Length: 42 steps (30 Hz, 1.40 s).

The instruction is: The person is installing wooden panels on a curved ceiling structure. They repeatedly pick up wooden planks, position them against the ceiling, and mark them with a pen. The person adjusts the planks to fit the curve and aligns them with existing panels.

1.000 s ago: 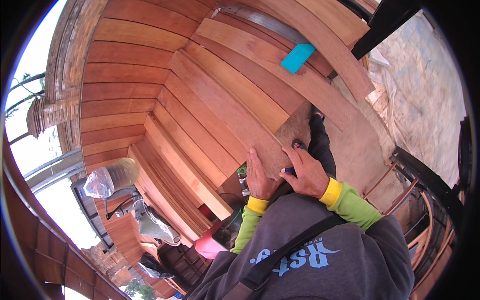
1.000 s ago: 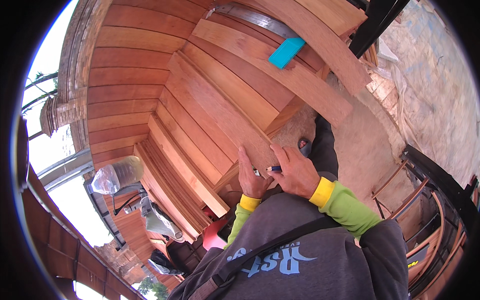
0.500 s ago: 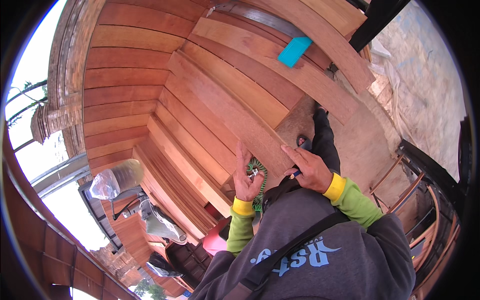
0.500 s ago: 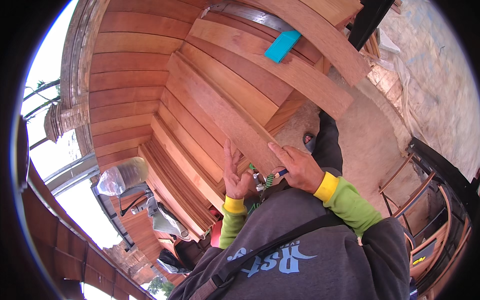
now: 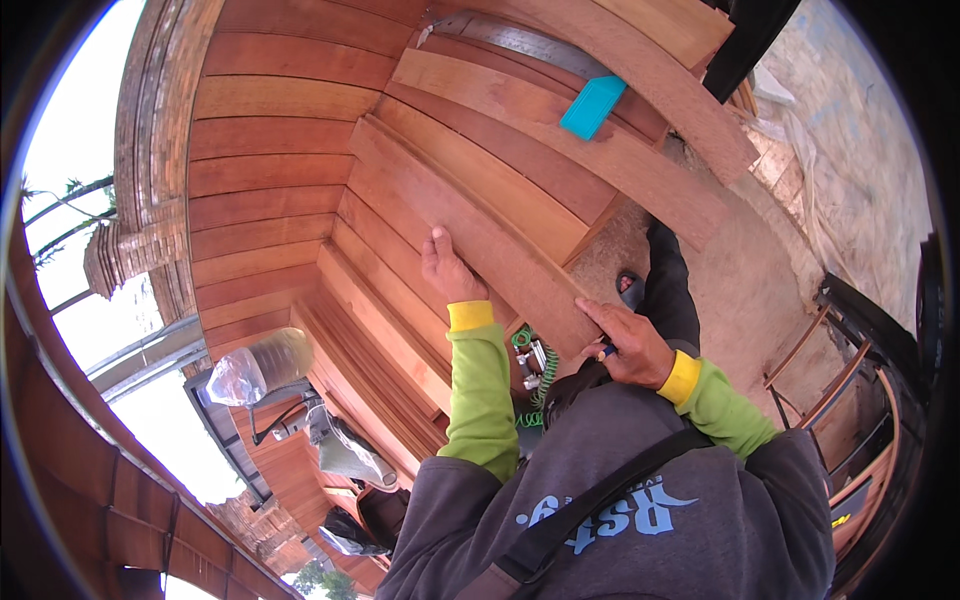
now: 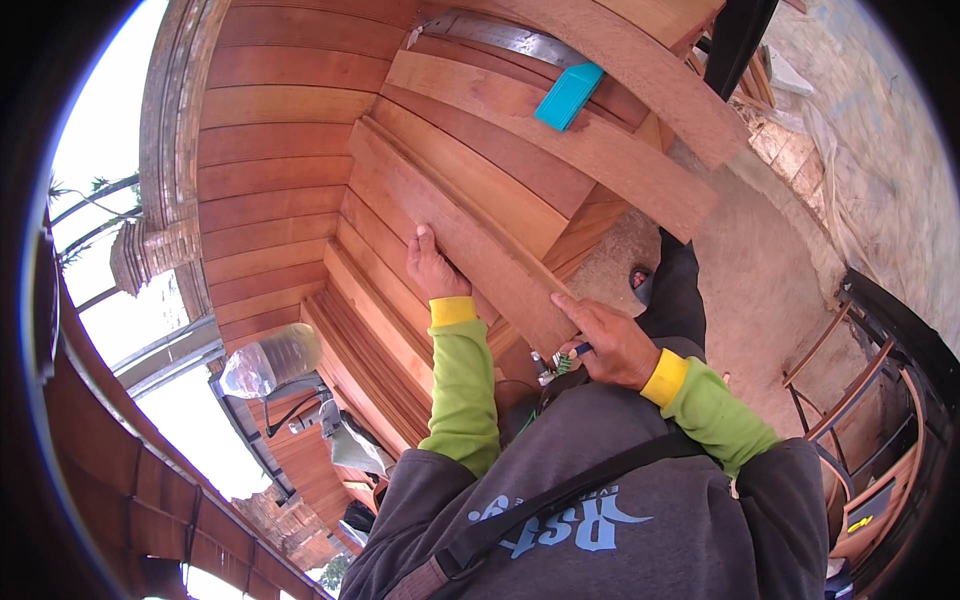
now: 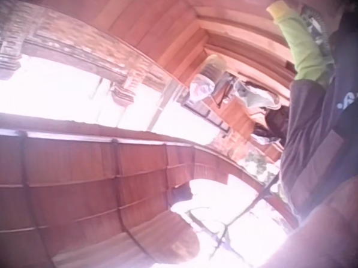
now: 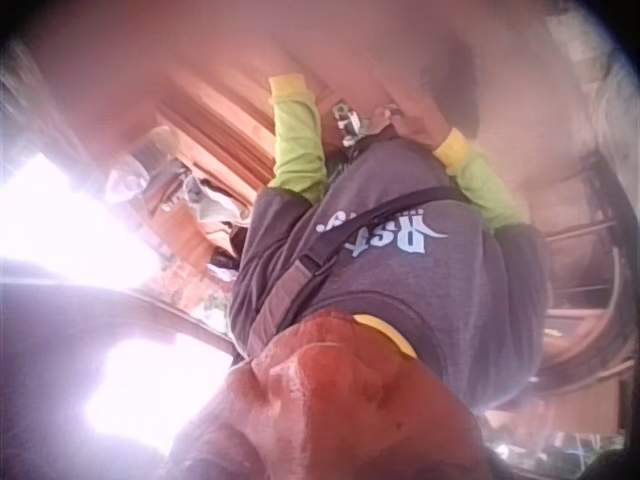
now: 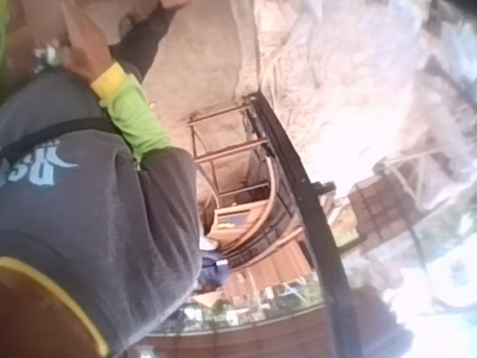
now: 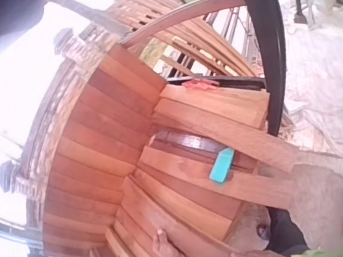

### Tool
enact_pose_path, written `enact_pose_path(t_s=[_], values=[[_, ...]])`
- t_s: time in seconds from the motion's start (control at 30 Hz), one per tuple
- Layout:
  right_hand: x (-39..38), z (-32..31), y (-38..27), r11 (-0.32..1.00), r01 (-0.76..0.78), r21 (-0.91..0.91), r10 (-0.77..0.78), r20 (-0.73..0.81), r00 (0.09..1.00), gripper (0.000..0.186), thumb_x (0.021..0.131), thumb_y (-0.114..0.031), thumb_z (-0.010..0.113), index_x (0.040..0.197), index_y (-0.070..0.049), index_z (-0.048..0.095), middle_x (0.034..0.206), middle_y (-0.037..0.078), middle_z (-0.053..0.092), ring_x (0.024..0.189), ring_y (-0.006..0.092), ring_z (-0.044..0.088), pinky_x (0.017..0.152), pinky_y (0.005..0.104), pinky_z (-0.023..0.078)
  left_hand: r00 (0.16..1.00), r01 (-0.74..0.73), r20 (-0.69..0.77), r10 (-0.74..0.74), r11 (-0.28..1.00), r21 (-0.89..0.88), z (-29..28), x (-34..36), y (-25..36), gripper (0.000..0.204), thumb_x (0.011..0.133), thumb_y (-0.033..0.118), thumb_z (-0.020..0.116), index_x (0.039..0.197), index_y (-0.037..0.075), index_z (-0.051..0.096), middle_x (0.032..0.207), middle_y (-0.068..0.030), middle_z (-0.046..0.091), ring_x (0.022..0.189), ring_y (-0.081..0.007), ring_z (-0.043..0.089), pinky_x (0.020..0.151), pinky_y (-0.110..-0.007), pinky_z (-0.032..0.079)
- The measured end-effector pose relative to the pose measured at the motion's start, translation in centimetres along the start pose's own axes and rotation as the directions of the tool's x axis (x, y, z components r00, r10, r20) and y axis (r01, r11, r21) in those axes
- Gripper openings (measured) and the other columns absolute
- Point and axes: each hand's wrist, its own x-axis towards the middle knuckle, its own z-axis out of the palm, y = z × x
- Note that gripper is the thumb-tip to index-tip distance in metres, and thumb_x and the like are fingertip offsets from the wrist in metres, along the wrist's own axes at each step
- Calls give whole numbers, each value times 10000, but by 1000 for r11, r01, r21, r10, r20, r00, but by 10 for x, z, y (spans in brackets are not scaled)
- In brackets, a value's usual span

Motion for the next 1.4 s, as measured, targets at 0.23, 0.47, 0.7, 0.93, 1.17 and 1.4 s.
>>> enact_pose_path(t_s=[0.23,0.47,0.7,0.93,1.17,1.4], values=[[0,-3,1,1000,12,18,-12,-9,1000,654,722,-52,732,1298,32,434,1116,235,576,1010,397,583,846,393,490,999,-22,30,23,999,-50,0,-2,1,165,927,181,576,941,17,571,910,-70,632,820,-150,602,741,-289,521],[-1,-1,4,992,0,125,8,-60,998,686,669,34,764,1282,32,458,1098,200,585,686,204,577,596,279,477,999,-10,34,11,999,-37,1,-2,2,196,918,208,600,957,17,579,930,-70,634,839,-150,600,760,-295,517],[-3,-3,3,994,-51,100,52,-9,999,642,695,-27,759,1259,33,457,1120,234,576,912,356,630,752,353,531,998,-6,63,9,999,-45,-1,-1,1,192,917,211,603,952,24,583,933,-66,635,842,-147,600,763,-296,515],[-3,-3,3,997,-28,72,29,-10,1000,643,680,-17,762,1246,38,462,1127,228,579,919,352,633,757,354,531,998,-8,60,11,999,-43,-8,3,-4,216,930,200,578,1012,0,574,955,-89,642,849,-184,621,764,-315,534],[-3,1,6,999,33,9,-33,-67,997,621,687,-27,756,1240,31,479,1104,218,591,913,361,627,747,356,532,999,3,32,-4,1000,14,-6,3,-2,202,929,197,577,983,2,562,932,-90,634,806,-174,614,722,-313,540],[-8,5,9,996,6,-91,-24,-199,980,514,642,-69,791,1094,4,558,962,148,608,804,301,631,649,341,518,999,-53,14,52,997,54,1,-6,0,164,914,179,598,837,40,560,834,-61,634,733,-143,601,669,-284,533]])
